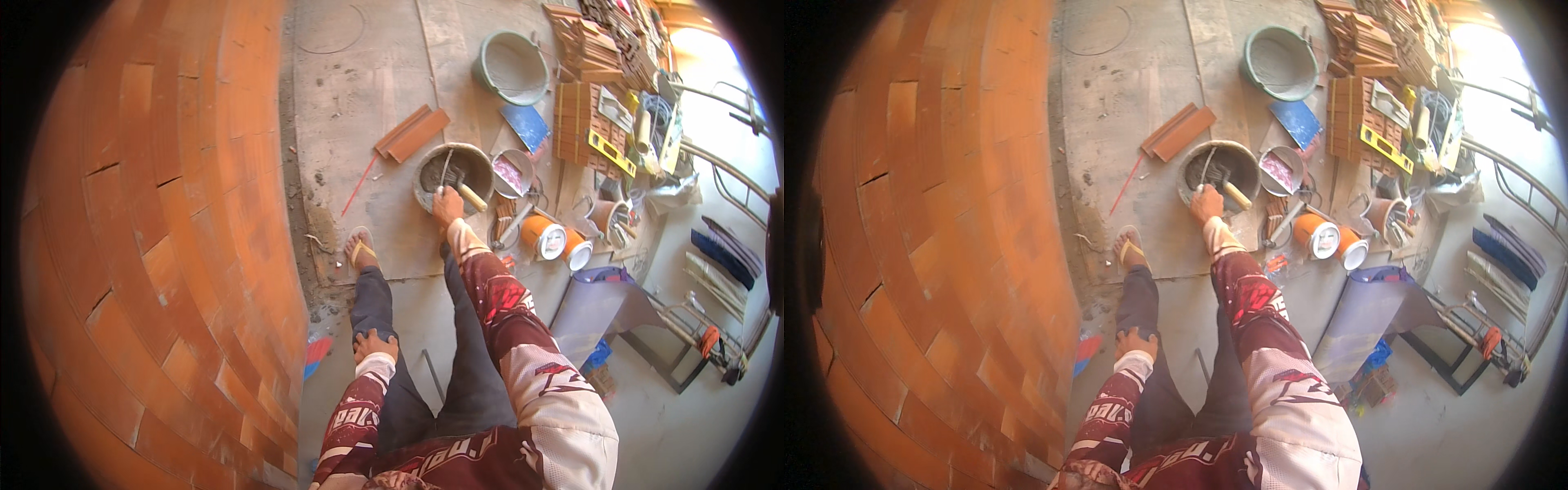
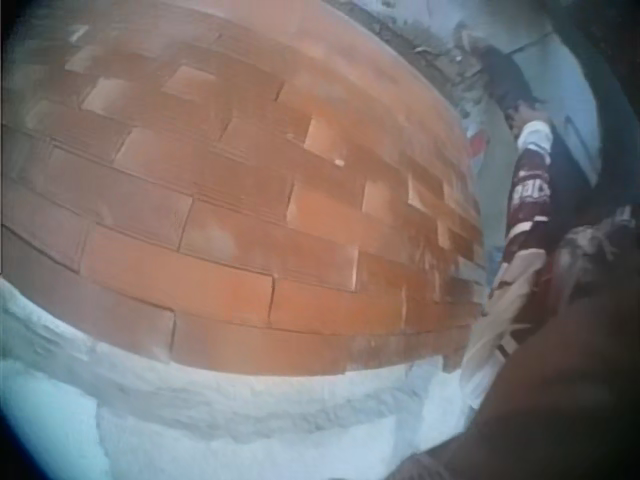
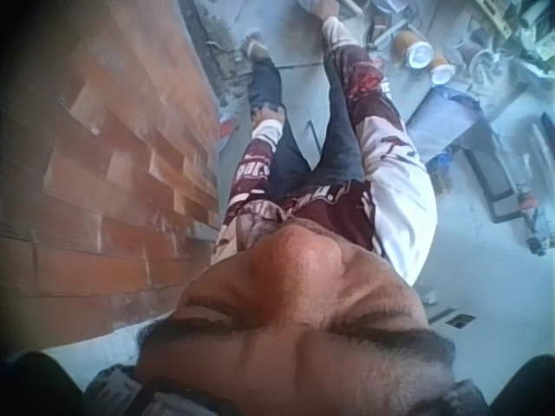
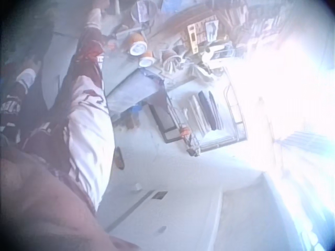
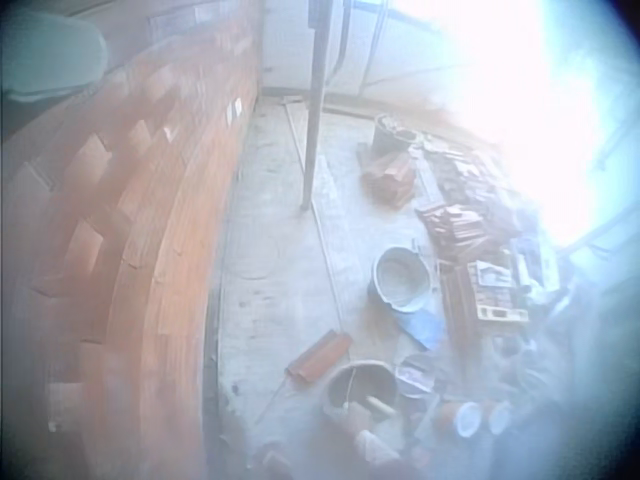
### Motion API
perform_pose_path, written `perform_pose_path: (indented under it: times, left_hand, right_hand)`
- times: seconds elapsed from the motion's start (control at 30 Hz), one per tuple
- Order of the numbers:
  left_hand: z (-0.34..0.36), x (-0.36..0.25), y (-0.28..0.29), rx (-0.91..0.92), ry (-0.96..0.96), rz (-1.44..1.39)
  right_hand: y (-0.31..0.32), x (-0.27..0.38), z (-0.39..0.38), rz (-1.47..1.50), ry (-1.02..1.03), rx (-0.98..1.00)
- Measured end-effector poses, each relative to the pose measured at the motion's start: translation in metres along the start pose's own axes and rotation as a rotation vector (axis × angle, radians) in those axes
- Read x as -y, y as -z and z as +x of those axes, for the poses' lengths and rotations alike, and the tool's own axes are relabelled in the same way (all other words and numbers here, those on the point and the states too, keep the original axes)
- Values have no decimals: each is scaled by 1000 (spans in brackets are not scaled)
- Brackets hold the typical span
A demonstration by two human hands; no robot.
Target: The person applies mortar to a wall using a trowel and places terracotta tiles. They use a string line to align the tiles and tap them into place with a rubber mallet. The person also mixes mortar in a bucket on the floor.
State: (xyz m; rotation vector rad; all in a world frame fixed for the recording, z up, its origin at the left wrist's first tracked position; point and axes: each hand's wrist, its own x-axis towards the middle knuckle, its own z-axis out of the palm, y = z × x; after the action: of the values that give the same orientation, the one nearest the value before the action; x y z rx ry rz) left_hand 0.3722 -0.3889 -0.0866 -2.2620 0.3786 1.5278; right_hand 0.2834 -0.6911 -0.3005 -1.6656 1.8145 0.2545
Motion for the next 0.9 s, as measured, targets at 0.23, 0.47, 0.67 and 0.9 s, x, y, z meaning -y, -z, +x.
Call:
perform_pose_path:
  times: [0.23, 0.47, 0.67, 0.9]
  left_hand:
    - [-6, -15, -49, -40, 51, 78]
    - [-14, -47, -64, -26, 73, 196]
    - [-10, -63, -63, -55, 97, 258]
    - [29, -108, -52, -176, -214, 102]
  right_hand:
    - [0, -5, -41, 122, 241, -285]
    - [43, -154, -75, 291, 116, -142]
    - [84, -175, -33, 519, -2, -120]
    - [80, -81, 45, -34, 53, 262]
